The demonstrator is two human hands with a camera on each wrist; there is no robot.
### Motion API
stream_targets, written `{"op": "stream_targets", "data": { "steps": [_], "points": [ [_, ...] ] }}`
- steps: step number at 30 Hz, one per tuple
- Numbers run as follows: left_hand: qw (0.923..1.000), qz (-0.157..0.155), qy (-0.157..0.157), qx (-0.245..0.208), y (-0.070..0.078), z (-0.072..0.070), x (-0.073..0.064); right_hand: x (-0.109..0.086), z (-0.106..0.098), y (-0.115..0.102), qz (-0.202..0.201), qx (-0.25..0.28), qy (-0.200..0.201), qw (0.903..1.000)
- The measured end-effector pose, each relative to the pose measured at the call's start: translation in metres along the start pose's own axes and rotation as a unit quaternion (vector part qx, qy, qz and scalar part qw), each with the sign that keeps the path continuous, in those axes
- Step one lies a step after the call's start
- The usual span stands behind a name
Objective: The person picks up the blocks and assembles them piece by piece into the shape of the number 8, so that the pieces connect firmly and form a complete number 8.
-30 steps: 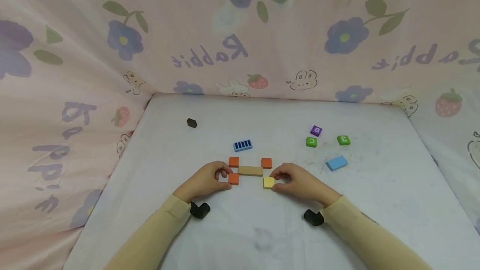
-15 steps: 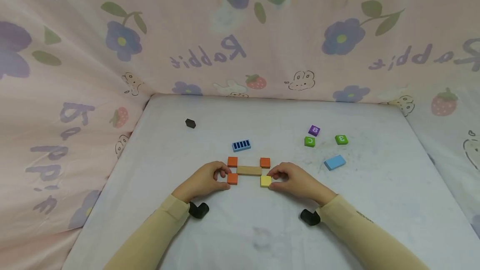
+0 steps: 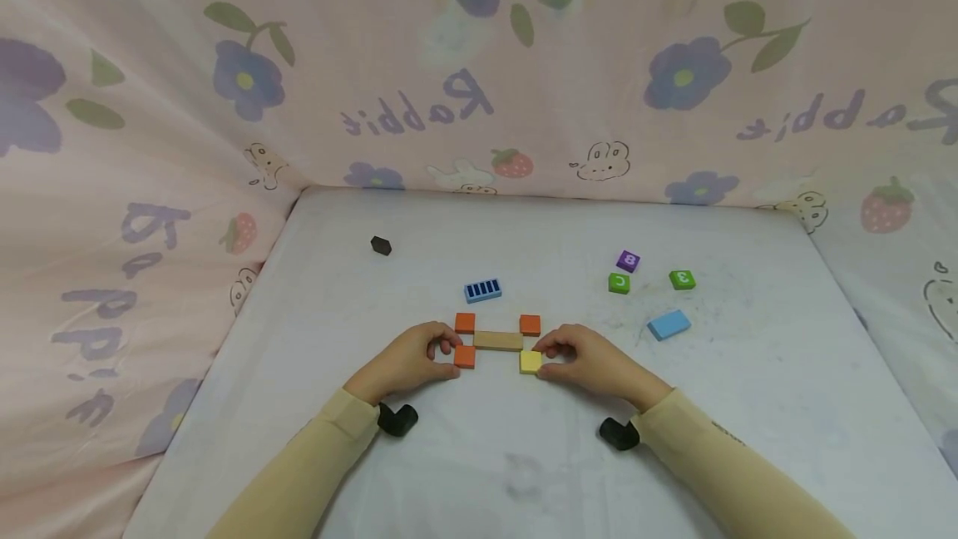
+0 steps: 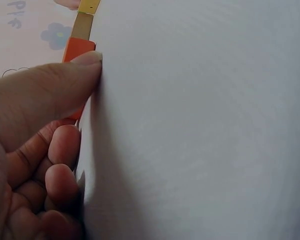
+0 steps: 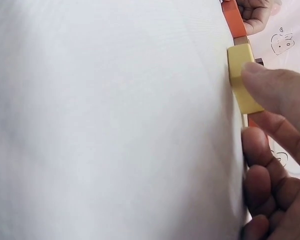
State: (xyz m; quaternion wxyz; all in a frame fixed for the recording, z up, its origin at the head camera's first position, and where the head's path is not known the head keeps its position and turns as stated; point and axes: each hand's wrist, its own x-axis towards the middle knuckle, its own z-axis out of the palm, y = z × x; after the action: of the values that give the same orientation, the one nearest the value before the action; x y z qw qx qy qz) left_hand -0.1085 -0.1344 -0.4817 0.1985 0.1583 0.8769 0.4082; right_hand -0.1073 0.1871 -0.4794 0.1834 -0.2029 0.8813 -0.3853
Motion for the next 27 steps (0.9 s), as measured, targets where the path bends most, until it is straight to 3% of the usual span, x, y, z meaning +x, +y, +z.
{"op": "stream_targets", "data": {
  "steps": [6, 15, 22, 27],
  "points": [
    [1.0, 0.0, 0.003, -0.001, 0.001, -0.001, 0.0, -0.001, 0.0, 0.0, -0.002, 0.003, 0.002, 1.0],
    [1.0, -0.001, 0.0, -0.002, 0.0, -0.001, -0.001, -0.002, -0.006, 0.0, 0.038, 0.023, -0.003, 0.999],
    [1.0, 0.001, -0.001, 0.001, -0.001, -0.001, 0.0, -0.001, -0.021, 0.007, 0.05, 0.047, 0.031, 0.9972],
    [1.0, 0.005, -0.001, 0.005, -0.003, 0.0, -0.001, 0.0, -0.039, 0.017, 0.07, 0.031, 0.082, 0.9937]
  ]
}}
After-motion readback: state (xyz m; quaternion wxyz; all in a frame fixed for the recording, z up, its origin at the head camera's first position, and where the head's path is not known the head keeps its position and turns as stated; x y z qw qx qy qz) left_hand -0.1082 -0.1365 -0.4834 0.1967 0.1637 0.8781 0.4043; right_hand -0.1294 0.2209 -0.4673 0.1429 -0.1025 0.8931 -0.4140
